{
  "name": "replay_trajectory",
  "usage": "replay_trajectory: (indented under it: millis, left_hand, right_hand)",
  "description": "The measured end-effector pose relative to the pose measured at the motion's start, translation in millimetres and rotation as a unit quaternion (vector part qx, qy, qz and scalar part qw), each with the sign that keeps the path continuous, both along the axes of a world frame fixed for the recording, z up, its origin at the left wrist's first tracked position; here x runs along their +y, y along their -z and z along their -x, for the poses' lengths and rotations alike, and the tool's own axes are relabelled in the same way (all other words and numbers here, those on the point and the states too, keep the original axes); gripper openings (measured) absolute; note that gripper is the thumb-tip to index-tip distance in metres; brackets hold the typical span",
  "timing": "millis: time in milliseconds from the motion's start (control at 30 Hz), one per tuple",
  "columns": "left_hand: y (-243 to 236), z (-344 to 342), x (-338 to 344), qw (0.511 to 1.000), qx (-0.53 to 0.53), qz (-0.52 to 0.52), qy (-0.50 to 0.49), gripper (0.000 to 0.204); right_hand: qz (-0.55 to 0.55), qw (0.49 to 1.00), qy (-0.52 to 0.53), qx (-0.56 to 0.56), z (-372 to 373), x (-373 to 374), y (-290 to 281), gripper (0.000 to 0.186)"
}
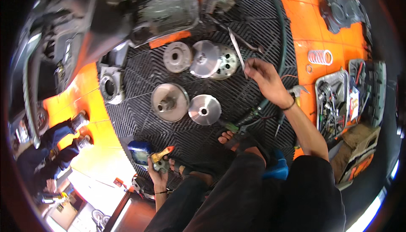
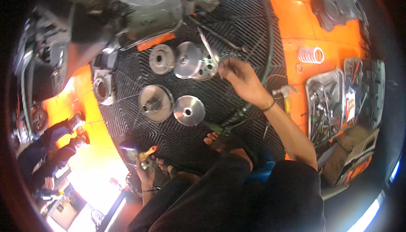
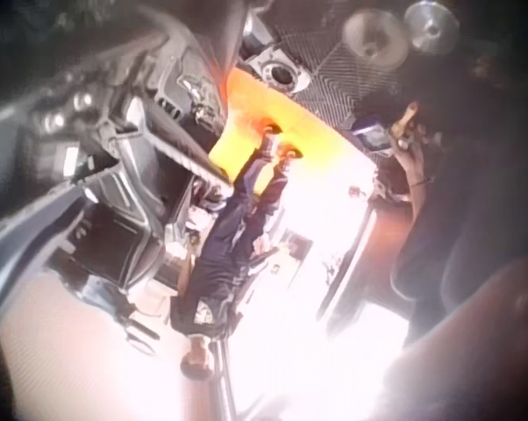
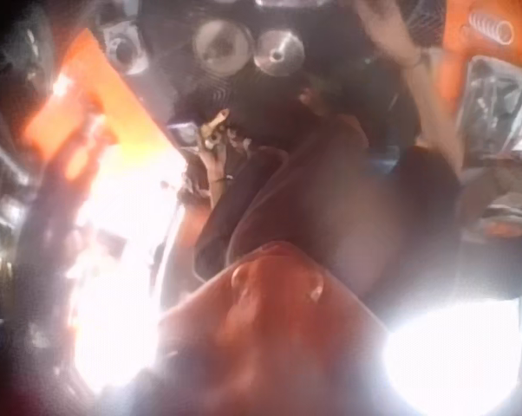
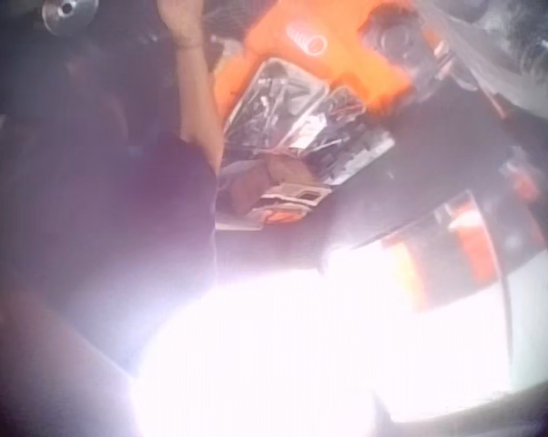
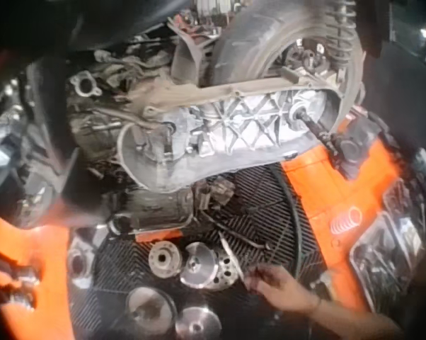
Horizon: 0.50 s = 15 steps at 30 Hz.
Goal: The person cleans motorcycle engine components with a brush, applies lubricant from a spray can, and uses a wrench to tighten bolts on the engine casing.
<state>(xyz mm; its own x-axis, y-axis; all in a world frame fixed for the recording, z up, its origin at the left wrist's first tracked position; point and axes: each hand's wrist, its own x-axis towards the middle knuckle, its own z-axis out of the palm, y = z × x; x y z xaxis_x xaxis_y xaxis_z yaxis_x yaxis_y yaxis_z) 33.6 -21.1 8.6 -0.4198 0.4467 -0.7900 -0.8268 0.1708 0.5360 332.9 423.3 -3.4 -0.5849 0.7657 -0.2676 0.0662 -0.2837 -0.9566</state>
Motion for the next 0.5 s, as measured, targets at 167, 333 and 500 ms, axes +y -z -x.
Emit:
replay_trajectory:
  millis: [167,333,500]
  left_hand:
    - [14,1,-9,0.999,-0.046,0.018,-0.009,0.048]
    - [50,-10,-10,0.994,-0.064,-0.019,-0.082,0.041]
    - [71,-13,1,0.994,-0.081,-0.03,-0.069,0.043]
  right_hand:
    - [-0.042,0.99,-0.13,-0.029,74,-44,-37,0.018]
    - [-0.198,0.935,-0.293,-0.034,213,-115,-22,0.019]
    - [-0.278,0.858,-0.416,-0.111,376,-184,42,0.025]
